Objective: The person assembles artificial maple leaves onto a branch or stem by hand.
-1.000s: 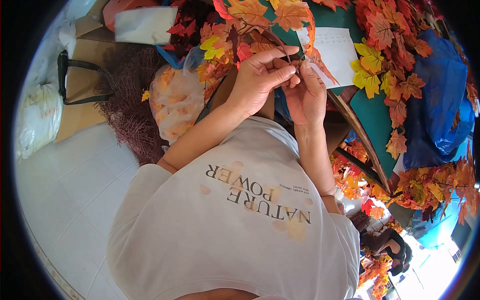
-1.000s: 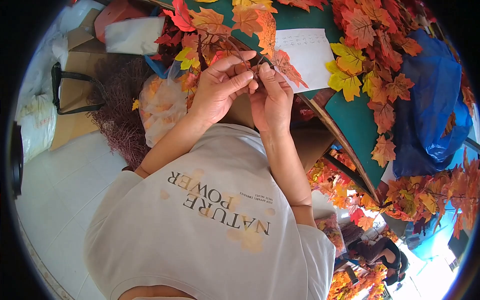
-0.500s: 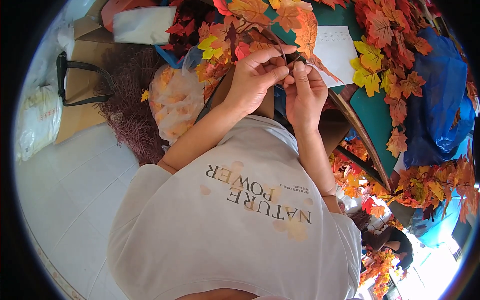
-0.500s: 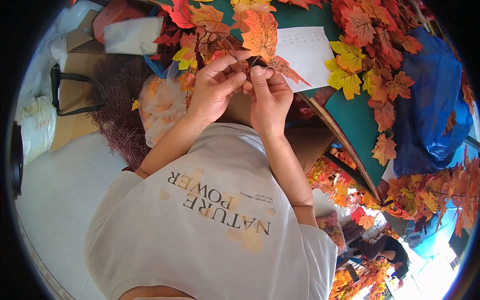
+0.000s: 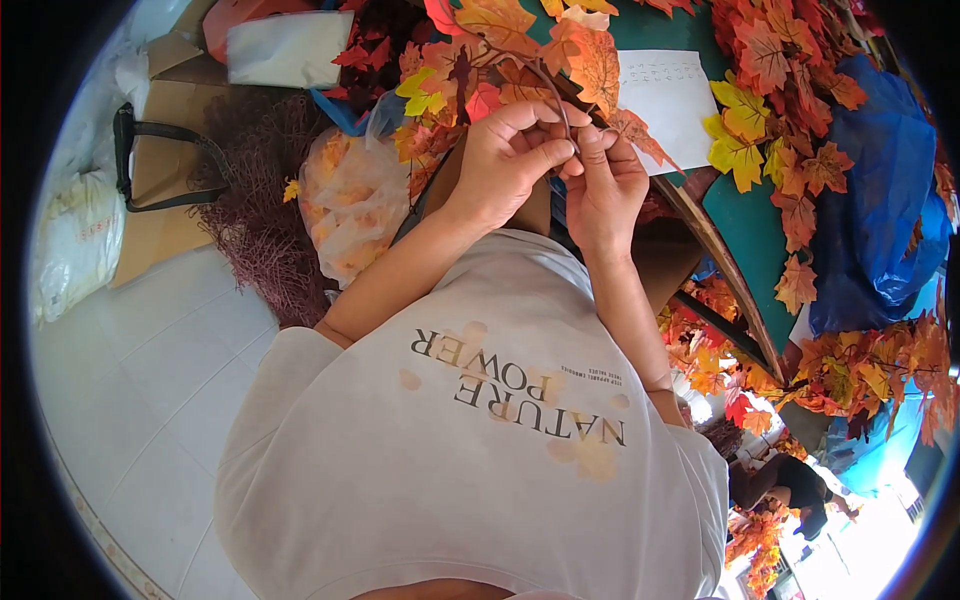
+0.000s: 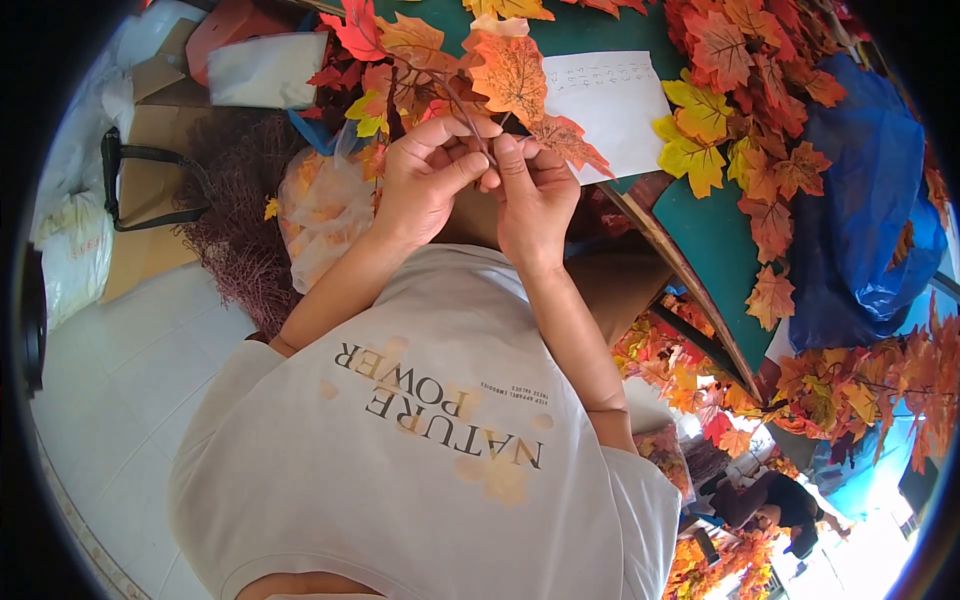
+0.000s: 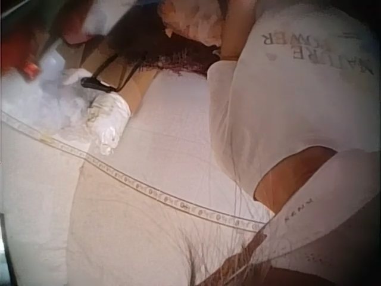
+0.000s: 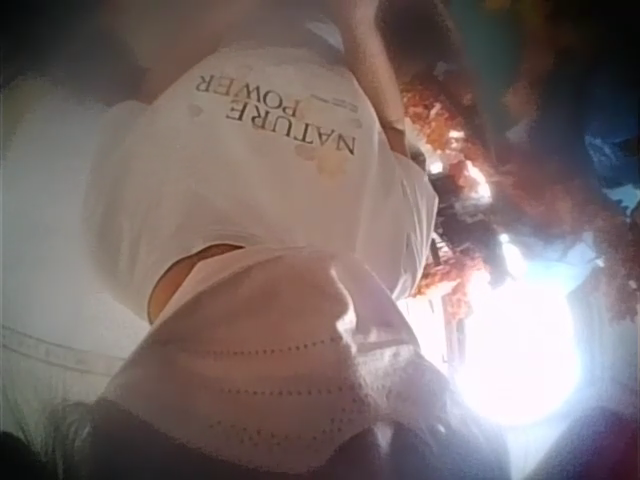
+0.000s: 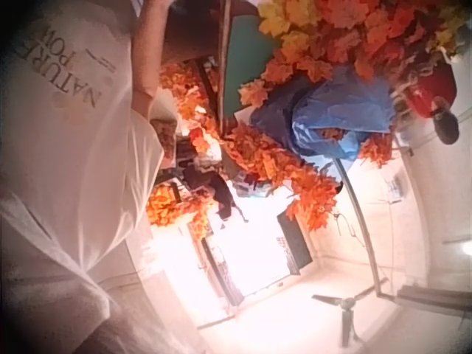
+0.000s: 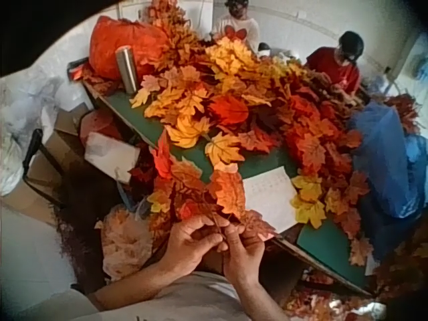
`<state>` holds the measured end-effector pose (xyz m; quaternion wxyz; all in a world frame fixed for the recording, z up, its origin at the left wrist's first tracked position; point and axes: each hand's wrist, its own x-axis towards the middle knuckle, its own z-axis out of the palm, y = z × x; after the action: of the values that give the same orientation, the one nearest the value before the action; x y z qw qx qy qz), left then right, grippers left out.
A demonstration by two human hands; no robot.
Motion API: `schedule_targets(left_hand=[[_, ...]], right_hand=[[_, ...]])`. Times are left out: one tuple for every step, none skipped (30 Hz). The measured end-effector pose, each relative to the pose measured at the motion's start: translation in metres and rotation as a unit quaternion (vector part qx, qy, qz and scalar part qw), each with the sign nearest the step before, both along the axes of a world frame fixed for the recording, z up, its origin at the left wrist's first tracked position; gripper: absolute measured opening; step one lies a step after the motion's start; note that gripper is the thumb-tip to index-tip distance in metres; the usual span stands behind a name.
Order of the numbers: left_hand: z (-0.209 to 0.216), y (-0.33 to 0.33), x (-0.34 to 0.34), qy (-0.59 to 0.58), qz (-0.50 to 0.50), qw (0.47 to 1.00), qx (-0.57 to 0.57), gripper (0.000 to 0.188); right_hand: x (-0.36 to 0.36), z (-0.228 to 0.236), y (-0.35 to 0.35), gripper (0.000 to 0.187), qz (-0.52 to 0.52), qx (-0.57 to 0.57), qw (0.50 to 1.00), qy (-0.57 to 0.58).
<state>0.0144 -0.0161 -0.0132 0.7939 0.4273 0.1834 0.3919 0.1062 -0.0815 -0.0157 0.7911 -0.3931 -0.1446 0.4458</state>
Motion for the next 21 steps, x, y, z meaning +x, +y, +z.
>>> schedule_targets(left_hand=[[0.001, 0.000, 0.000, 0.001, -0.004, 1.000, 0.000, 0.021], [0.000, 0.000, -0.001, 0.001, -0.004, 1.000, 0.000, 0.021], [-0.001, 0.001, -0.001, 0.000, -0.006, 1.000, -0.010, 0.020], [-0.002, 0.002, -0.001, -0.002, -0.009, 1.000, -0.020, 0.019], [-0.002, 0.002, -0.001, -0.002, -0.008, 1.000, -0.020, 0.019], [-0.003, 0.003, -0.001, -0.008, -0.005, 1.000, -0.030, 0.017], [-0.003, 0.003, -0.001, -0.014, -0.003, 0.999, -0.039, 0.016], [-0.003, 0.002, -0.002, -0.014, -0.003, 0.999, -0.040, 0.016], [-0.003, 0.002, -0.003, -0.013, -0.012, 0.999, -0.042, 0.015], [-0.002, 0.003, -0.004, -0.012, -0.022, 0.999, -0.043, 0.015], [-0.003, 0.003, -0.004, -0.012, -0.022, 0.999, -0.044, 0.015], [-0.005, 0.002, -0.005, -0.016, -0.025, 0.999, -0.042, 0.014], [-0.005, 0.002, -0.005, -0.019, -0.028, 0.999, -0.040, 0.015], [-0.005, 0.002, -0.006, -0.019, -0.028, 0.999, -0.040, 0.015], [-0.006, 0.002, -0.007, -0.014, -0.035, 0.998, -0.047, 0.014], [-0.006, 0.003, -0.007, -0.009, -0.042, 0.998, -0.054, 0.014], [-0.007, 0.004, -0.007, -0.009, -0.042, 0.998, -0.054, 0.014], [-0.008, 0.005, -0.007, -0.007, -0.035, 0.998, -0.047, 0.014], [-0.008, 0.005, -0.007, -0.007, -0.030, 0.999, -0.041, 0.014], [-0.007, 0.005, -0.009, -0.007, -0.033, 0.999, -0.039, 0.014], [-0.005, 0.005, -0.013, -0.005, -0.022, 1.000, -0.021, 0.015]], right_hand=[[-0.001, -0.001, 0.000, 0.010, 0.004, -0.002, 1.000, 0.011], [-0.002, -0.002, -0.001, 0.010, 0.008, -0.003, 1.000, 0.023], [-0.003, -0.002, -0.001, 0.010, 0.008, -0.003, 1.000, 0.023], [-0.004, -0.003, -0.003, 0.010, 0.004, 0.004, 1.000, 0.027], [-0.004, -0.003, -0.003, 0.010, 0.000, 0.011, 0.999, 0.031], [-0.005, -0.003, -0.003, 0.010, 0.000, 0.011, 0.999, 0.032], [-0.005, -0.003, -0.002, 0.010, 0.003, 0.016, 1.000, 0.024], [-0.005, -0.003, -0.002, 0.009, 0.005, 0.021, 1.000, 0.016], [-0.006, -0.003, -0.003, 0.009, 0.005, 0.020, 1.000, 0.016], [-0.006, -0.003, -0.004, 0.009, 0.004, 0.016, 1.000, 0.010], [-0.006, -0.003, -0.004, 0.008, 0.003, 0.012, 1.000, 0.004], [-0.007, -0.005, -0.004, 0.008, 0.004, 0.012, 1.000, 0.004], [-0.008, -0.007, -0.004, 0.008, -0.001, 0.013, 1.000, -0.004], [-0.010, -0.008, -0.005, 0.007, -0.005, 0.014, 1.000, -0.013], [-0.011, -0.009, -0.006, 0.007, -0.004, 0.013, 1.000, -0.013], [-0.013, -0.009, -0.006, 0.008, -0.008, 0.007, 1.000, -0.009], [-0.014, -0.009, -0.006, 0.008, -0.011, 0.001, 1.000, -0.006], [-0.013, -0.008, -0.005, 0.008, -0.011, 0.002, 1.000, -0.006], [-0.011, -0.007, -0.004, 0.008, 0.002, -0.001, 1.000, -0.031], [-0.010, -0.005, -0.004, 0.008, 0.015, -0.004, 0.998, -0.057], [-0.011, -0.006, -0.005, 0.008, 0.012, -0.002, 0.998, -0.058]])
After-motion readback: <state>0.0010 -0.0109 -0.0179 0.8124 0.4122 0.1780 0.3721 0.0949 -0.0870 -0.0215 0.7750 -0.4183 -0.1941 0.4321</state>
